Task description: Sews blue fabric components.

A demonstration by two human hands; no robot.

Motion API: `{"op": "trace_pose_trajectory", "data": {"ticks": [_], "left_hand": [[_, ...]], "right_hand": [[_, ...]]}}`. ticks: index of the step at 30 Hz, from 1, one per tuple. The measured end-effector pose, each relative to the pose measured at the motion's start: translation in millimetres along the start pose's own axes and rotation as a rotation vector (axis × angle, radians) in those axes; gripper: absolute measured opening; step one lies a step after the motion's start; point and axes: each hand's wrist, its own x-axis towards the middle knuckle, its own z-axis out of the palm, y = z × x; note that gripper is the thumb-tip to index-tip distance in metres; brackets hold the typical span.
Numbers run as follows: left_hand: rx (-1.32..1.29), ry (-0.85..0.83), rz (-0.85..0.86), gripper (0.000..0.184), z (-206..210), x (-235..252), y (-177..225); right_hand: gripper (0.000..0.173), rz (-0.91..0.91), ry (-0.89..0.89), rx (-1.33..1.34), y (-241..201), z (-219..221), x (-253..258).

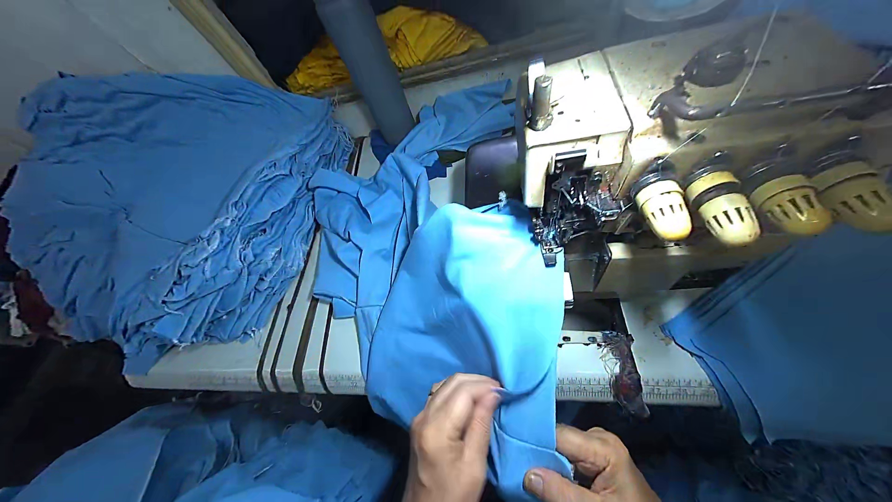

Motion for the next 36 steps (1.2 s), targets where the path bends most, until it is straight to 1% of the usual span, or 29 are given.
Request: {"op": "trace_pose_trajectory", "data": {"ticks": [1, 2, 3, 4, 5, 7, 9, 10, 12, 13, 16, 19, 21, 23, 25, 30, 33, 36], "left_hand": [[-0.120, 0.055, -0.141, 0.021, -1, 9, 5], [-0.227, 0.110, -0.240, 0.018, -6, 19, 8], [-0.307, 0.139, -0.273, 0.016, -13, 28, 10], [-0.338, 0.123, -0.245, 0.012, -24, 35, 13], [-0.292, 0.067, -0.172, 0.008, -34, 40, 17], [-0.105, -0.106, 0.029, 0.006, -46, 43, 29], [0.003, -0.290, 0.195, 0.005, -43, 40, 39], [0.047, -0.355, 0.247, 0.007, -37, 37, 41], [0.161, -0.435, 0.316, 0.012, -22, 35, 39], [0.225, -0.446, 0.349, 0.013, -15, 37, 37], [0.389, -0.409, 0.465, 0.012, -2, 54, 33], [0.500, -0.328, 0.571, 0.015, 3, 78, 33], [0.548, -0.262, 0.637, 0.017, 8, 93, 31], [0.582, -0.208, 0.667, 0.018, 14, 106, 32], [0.616, -0.173, 0.663, 0.018, 21, 116, 36], [0.717, -0.104, 0.597, 0.023, 43, 126, 44], [0.763, -0.098, 0.578, 0.022, 51, 129, 49], [0.693, -0.154, 0.544, 0.021, 41, 126, 58]], "right_hand": [[0.013, 0.005, -0.011, 0.013, 1, -1, 0], [0.013, 0.012, -0.019, 0.024, 2, -3, -1], [0.013, 0.019, -0.022, 0.038, 2, -5, -1], [0.014, 0.022, -0.024, 0.051, 3, -7, -2], [0.015, 0.023, -0.023, 0.058, 4, -9, -2], [0.016, 0.021, -0.017, 0.066, 4, -14, -6], [0.017, 0.012, -0.007, 0.059, 4, -18, -7], [0.018, 0.013, 0.003, 0.057, 3, -20, -8], [0.022, 0.026, 0.036, 0.081, -1, -22, -6], [0.024, 0.034, 0.065, 0.095, -3, -23, -4], [0.029, 0.047, 0.175, 0.103, -12, -22, 11], [0.038, 0.067, 0.256, 0.147, -22, -22, 32], [0.034, 0.060, 0.302, 0.152, -23, -23, 46], [0.025, 0.051, 0.344, 0.154, -21, -23, 58], [0.021, 0.046, 0.359, 0.174, -19, -22, 65], [0.020, 0.005, 0.414, 0.127, -14, -16, 74], [0.017, -0.039, 0.436, 0.089, -11, -13, 79], [0.014, -0.073, 0.439, 0.061, -6, -10, 82]]}}
